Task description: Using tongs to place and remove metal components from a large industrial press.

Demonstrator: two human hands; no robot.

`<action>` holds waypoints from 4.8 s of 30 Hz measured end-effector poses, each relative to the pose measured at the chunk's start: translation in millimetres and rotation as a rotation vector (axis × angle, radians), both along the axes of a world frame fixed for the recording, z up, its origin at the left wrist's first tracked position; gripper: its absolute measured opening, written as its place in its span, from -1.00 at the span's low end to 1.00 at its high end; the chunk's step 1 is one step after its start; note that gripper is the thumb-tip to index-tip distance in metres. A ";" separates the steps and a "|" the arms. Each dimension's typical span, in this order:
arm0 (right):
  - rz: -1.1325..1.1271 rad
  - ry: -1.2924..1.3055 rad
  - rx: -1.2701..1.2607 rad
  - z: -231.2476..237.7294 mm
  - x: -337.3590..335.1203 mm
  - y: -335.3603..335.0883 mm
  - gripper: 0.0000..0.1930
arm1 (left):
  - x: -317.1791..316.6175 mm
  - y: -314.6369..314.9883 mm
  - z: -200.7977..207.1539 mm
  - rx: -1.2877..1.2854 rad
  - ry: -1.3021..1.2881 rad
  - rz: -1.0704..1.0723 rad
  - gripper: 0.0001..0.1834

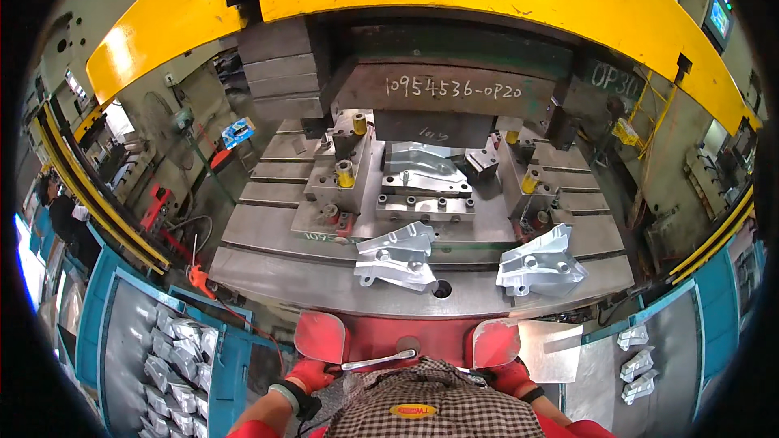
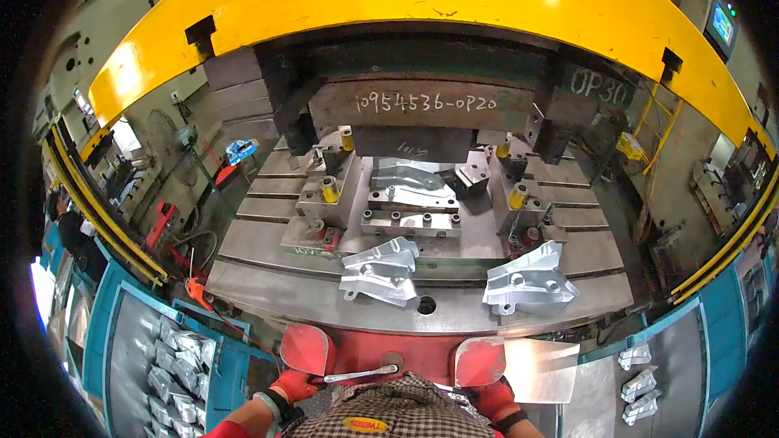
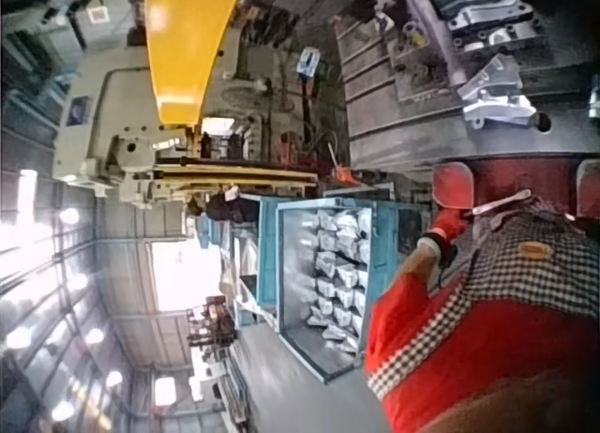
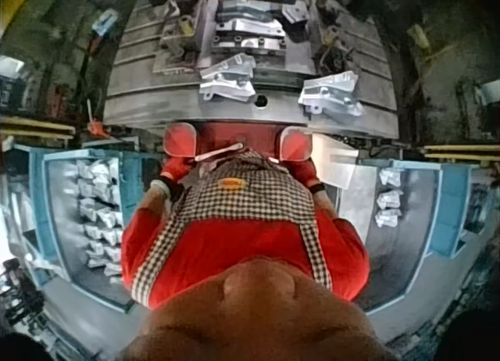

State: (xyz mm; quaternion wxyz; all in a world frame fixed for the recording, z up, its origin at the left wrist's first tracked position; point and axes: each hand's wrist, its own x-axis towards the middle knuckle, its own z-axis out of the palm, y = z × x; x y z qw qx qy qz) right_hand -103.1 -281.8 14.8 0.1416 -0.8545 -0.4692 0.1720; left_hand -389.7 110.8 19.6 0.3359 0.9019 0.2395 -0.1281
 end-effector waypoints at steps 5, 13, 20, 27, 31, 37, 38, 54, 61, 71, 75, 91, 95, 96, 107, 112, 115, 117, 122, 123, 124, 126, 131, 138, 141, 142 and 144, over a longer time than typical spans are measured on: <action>0.028 -0.059 0.063 8.8 0.7 4.5 -0.72 | 4.2 -4.0 13.9 -0.005 0.049 0.021 -0.56; -0.014 0.018 0.064 8.1 -2.7 7.3 -0.72 | 2.2 -7.5 9.2 0.103 -0.274 -0.052 -0.62; -0.033 -0.213 0.048 -114.3 18.3 -20.3 -0.67 | 4.5 -0.9 -8.6 0.111 -0.256 -0.096 -0.66; -0.068 0.296 0.166 36.5 -0.8 -24.4 -0.64 | 2.3 -7.8 11.6 -0.006 -0.264 -0.089 -0.62; -0.363 0.720 0.299 37.5 -4.8 -35.9 -0.67 | 28.2 -6.6 88.5 -0.385 0.093 -0.023 -0.65; -0.610 1.036 0.894 18.7 -7.9 23.9 -0.80 | 133.1 32.7 104.7 -0.137 -0.246 0.067 -0.62; -0.638 1.056 0.902 19.9 -7.8 28.3 -0.80 | 160.5 37.7 113.8 -0.158 -0.342 0.054 -0.62; -0.798 0.962 0.862 32.8 -11.1 43.3 -0.83 | 363.5 78.7 101.4 0.077 -0.495 0.286 -0.69; -0.715 0.867 0.850 57.5 -13.8 48.4 -0.80 | 362.4 73.8 113.6 0.064 -0.474 0.316 -0.70; -0.694 0.959 0.870 24.1 -8.6 34.9 -0.75 | 273.5 47.2 140.7 0.012 -0.621 0.192 -0.65; -0.721 0.963 0.858 55.0 -13.0 46.2 -0.75 | 187.4 20.1 136.5 -0.432 -0.449 0.305 -0.69; -0.730 1.093 0.952 74.5 -15.6 21.9 -0.85 | 91.0 62.1 29.7 -2.261 0.075 0.648 -0.78; -0.848 0.987 0.858 85.7 -5.2 -0.8 -0.81 | 82.8 52.2 16.0 -1.901 -0.046 0.324 -0.64; -0.903 0.985 0.854 91.2 -4.1 -6.5 -0.77 | 85.8 35.8 33.6 -1.835 -0.111 0.318 -0.62; -0.937 1.150 0.828 100.0 4.6 -15.9 -0.74 | 62.0 33.4 30.1 -1.696 -0.225 0.538 -0.54; -0.715 1.065 0.870 116.4 30.3 44.3 -0.76 | 53.1 26.9 30.0 -1.466 -0.275 0.456 -0.62; -0.600 0.994 0.813 116.5 51.9 83.8 -0.70 | 53.8 22.9 32.1 -1.329 -0.286 0.474 -0.71; -0.723 1.096 0.831 103.3 52.2 99.1 -0.73 | 53.7 16.4 40.4 -1.071 -0.339 0.450 -0.66; -0.860 1.292 0.798 65.4 26.3 76.8 -0.70 | 44.0 17.3 21.1 -0.897 -0.390 0.327 -0.66; -0.894 1.374 0.844 68.0 22.4 73.3 -0.69 | 49.7 14.1 31.0 -0.918 -0.384 0.338 -0.67; -0.873 1.233 0.834 61.4 19.9 68.4 -0.65 | 55.5 11.2 42.4 -0.936 -0.382 0.350 -0.68; -0.877 1.221 0.847 62.4 16.8 55.3 -0.64 | 60.9 4.4 58.8 -0.816 -0.444 0.311 -0.70; -0.889 1.128 0.783 83.4 10.7 23.7 -0.64 | 54.4 21.1 32.6 -1.237 -0.273 0.376 -0.71; -0.967 0.457 0.370 112.6 9.7 -9.4 -0.77 | 61.1 8.5 53.6 -1.090 -0.318 0.398 -0.68; -1.043 1.028 0.662 106.1 5.3 -19.3 -0.77 | 58.0 8.7 44.8 -1.006 -0.353 0.411 -0.73; -1.025 1.102 0.735 95.0 1.7 -26.4 -0.78 | 62.1 0.0 55.5 -0.822 -0.368 0.386 -0.75; -0.997 1.101 0.786 76.2 3.1 -34.6 -0.78 | 70.1 -16.9 74.8 -0.573 -0.388 0.325 -0.78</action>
